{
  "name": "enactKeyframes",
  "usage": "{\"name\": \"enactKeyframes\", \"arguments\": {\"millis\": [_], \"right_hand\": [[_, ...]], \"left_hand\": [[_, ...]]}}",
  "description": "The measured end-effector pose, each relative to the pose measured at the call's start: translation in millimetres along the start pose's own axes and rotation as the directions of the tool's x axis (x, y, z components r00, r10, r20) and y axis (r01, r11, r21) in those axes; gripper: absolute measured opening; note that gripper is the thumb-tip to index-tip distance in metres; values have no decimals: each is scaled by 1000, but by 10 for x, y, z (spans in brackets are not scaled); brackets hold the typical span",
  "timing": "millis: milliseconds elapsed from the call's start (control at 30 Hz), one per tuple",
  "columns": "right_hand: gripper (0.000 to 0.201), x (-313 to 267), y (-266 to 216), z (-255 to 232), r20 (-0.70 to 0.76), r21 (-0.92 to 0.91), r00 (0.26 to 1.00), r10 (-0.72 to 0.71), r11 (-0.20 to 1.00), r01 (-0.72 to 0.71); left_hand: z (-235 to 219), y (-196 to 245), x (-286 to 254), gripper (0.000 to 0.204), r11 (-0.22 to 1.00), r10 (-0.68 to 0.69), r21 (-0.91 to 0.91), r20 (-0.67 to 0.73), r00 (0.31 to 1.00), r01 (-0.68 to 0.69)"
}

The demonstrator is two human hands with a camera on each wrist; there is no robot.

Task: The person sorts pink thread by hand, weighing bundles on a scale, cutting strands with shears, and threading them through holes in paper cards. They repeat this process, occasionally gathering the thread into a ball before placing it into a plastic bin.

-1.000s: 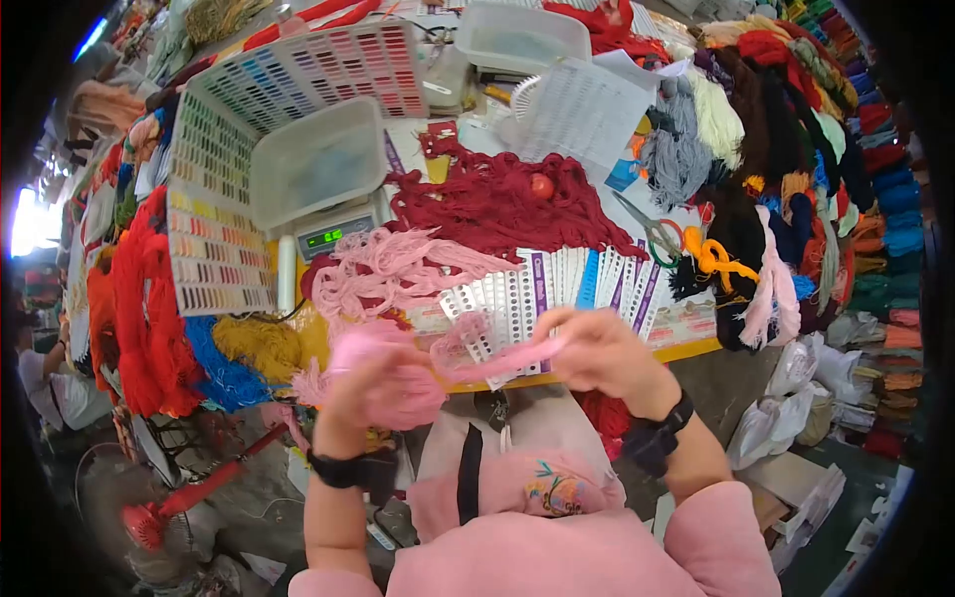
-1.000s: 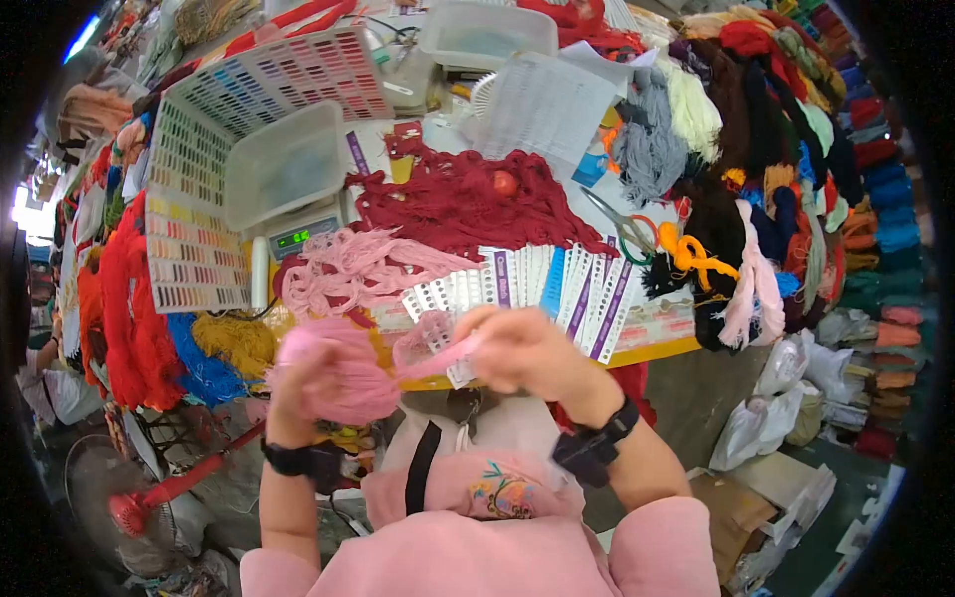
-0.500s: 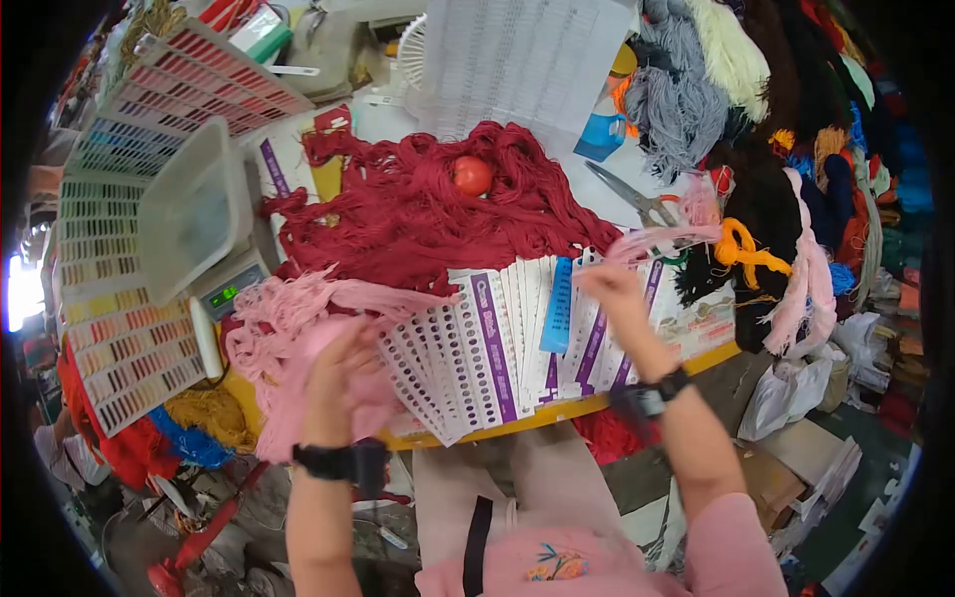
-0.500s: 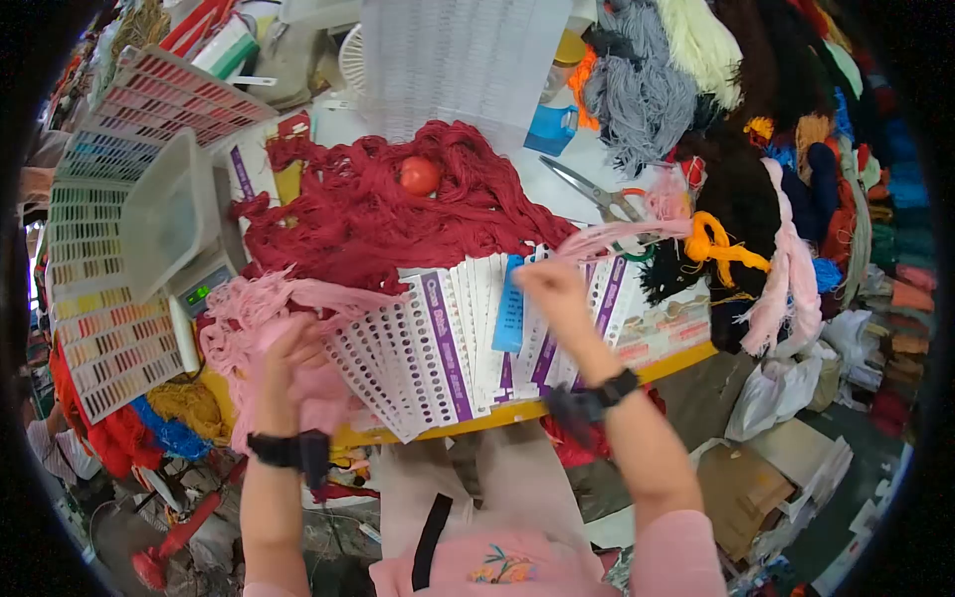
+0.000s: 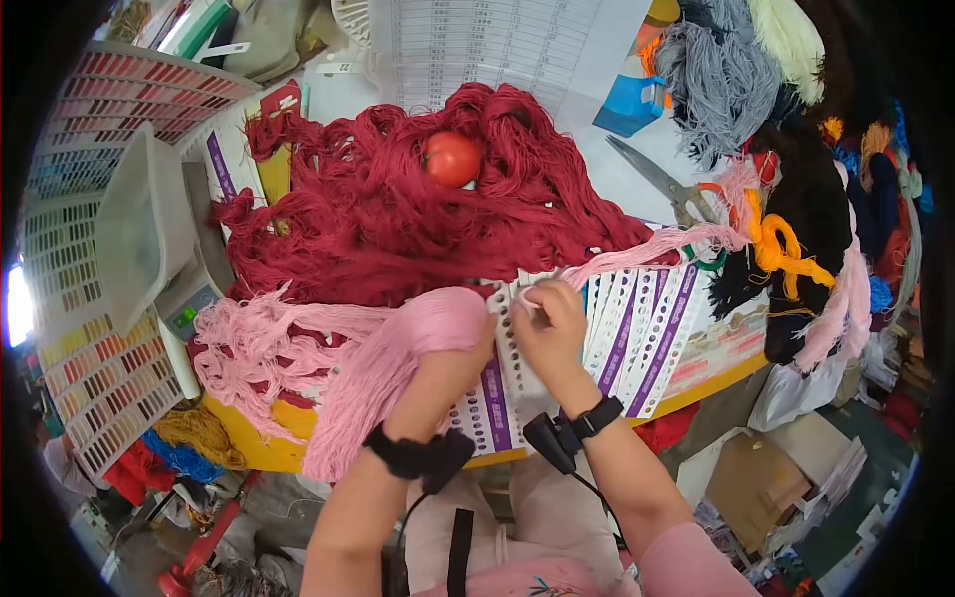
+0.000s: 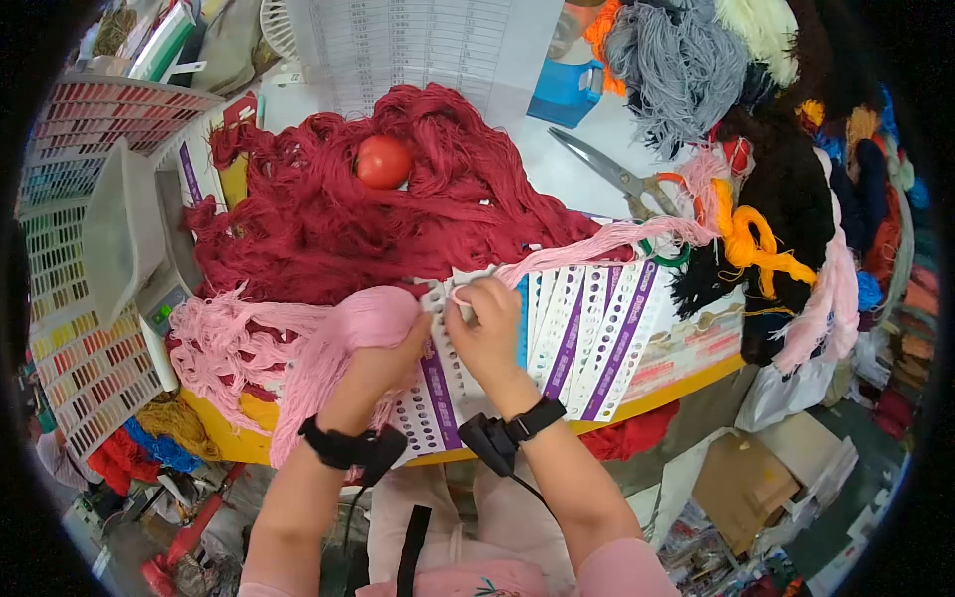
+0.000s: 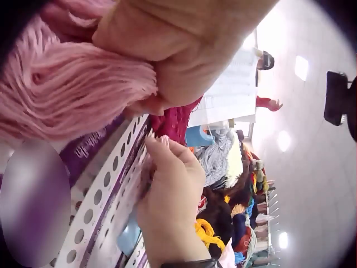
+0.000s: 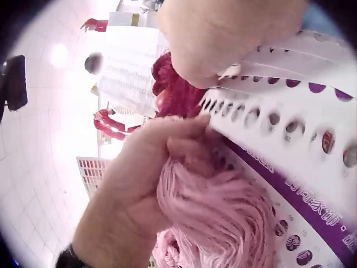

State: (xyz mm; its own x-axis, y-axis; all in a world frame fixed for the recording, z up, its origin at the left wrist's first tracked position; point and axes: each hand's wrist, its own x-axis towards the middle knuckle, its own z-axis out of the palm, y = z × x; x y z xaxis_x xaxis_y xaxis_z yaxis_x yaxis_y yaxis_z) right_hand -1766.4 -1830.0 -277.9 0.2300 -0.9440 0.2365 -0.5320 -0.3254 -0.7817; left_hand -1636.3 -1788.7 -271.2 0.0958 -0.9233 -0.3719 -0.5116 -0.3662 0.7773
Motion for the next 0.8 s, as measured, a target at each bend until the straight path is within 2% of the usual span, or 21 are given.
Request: {"name": "enactKeyframes", "arguments": {"millis": [33, 67, 100, 133, 167, 200, 233, 267, 300, 367, 433, 467, 500, 567, 633, 700, 767, 800], "right_hand": [[20, -8, -11, -8, -25, 42, 999, 48, 998, -47], [20, -17, -28, -3, -23, 44, 998, 51, 998, -50], [19, -36, -52, 10, 40, 22, 999, -21, 1000, 20], [19, -68, -75, 32, 104, 5, 990, -90, 996, 90], [29, -120, -89, 69, 221, 37, 966, -134, 991, 129], [29, -139, -114, 86, 222, 41, 966, -135, 991, 129], [36, -142, -147, 90, 282, 8, 952, -118, 993, 121], [44, -131, -182, 91, 342, -25, 934, -100, 993, 115], [51, -107, -241, 88, 371, -46, 923, -102, 991, 128], [51, -159, -281, 80, 374, -62, 921, -107, 988, 139], [52, -186, -270, 80, 374, -77, 920, -117, 985, 157], [51, -204, -225, 86, 337, -28, 927, -163, 983, 183], [50, -225, -183, 97, 297, 21, 932, -206, 978, 209], [48, -268, -102, 146, 264, 70, 946, -191, 981, 179], [46, -248, -95, 166, 229, 123, 959, -169, 982, 144], [45, -193, -134, 148, 217, 180, 974, -62, 983, 22], [45, -156, -157, 128, 228, 169, 972, -55, 985, 16], [44, -139, -161, 118, 241, 159, 969, -55, 987, 17]], "left_hand": [[-63, -83, -39, 15, 826, 425, 435, -60, 903, -359], [-76, -185, -97, 15, 826, 421, 436, -59, 905, -356], [-93, -247, -163, 14, 930, 312, 247, -138, 940, -273], [-100, -299, -210, 13, 982, 187, 42, -192, 963, -182], [-116, -344, -236, 11, 998, 62, 33, -98, 993, -59], [-168, -277, -230, 11, 998, 60, 35, -100, 993, -57], [-209, -186, -216, 10, 954, -175, -251, -12, 985, 166], [-236, -104, -201, 9, 782, -366, -491, 136, 921, 383], [-251, -30, -191, 9, 780, -368, -493, 134, 920, 385], [-260, 65, -183, 7, 631, -445, -632, 180, 877, 450], [-253, 35, -158, 8, 621, -420, -639, 216, 881, 453], [-246, 17, -146, 10, 615, -392, -643, 254, 884, 457], [-236, -12, -146, 10, 614, -392, -644, 253, 885, 456], [-214, -71, -161, 9, 697, -314, -594, 250, 916, 401], [-180, -52, -168, 9, 690, -320, -609, 227, 920, 390], [-157, -37, -167, 9, 685, -326, -621, 206, 922, 381], [-139, -30, -143, 11, 835, -204, -513, 50, 978, 200], [-138, -67, -128, 13, 910, -57, -413, -61, 997, 27]]}}
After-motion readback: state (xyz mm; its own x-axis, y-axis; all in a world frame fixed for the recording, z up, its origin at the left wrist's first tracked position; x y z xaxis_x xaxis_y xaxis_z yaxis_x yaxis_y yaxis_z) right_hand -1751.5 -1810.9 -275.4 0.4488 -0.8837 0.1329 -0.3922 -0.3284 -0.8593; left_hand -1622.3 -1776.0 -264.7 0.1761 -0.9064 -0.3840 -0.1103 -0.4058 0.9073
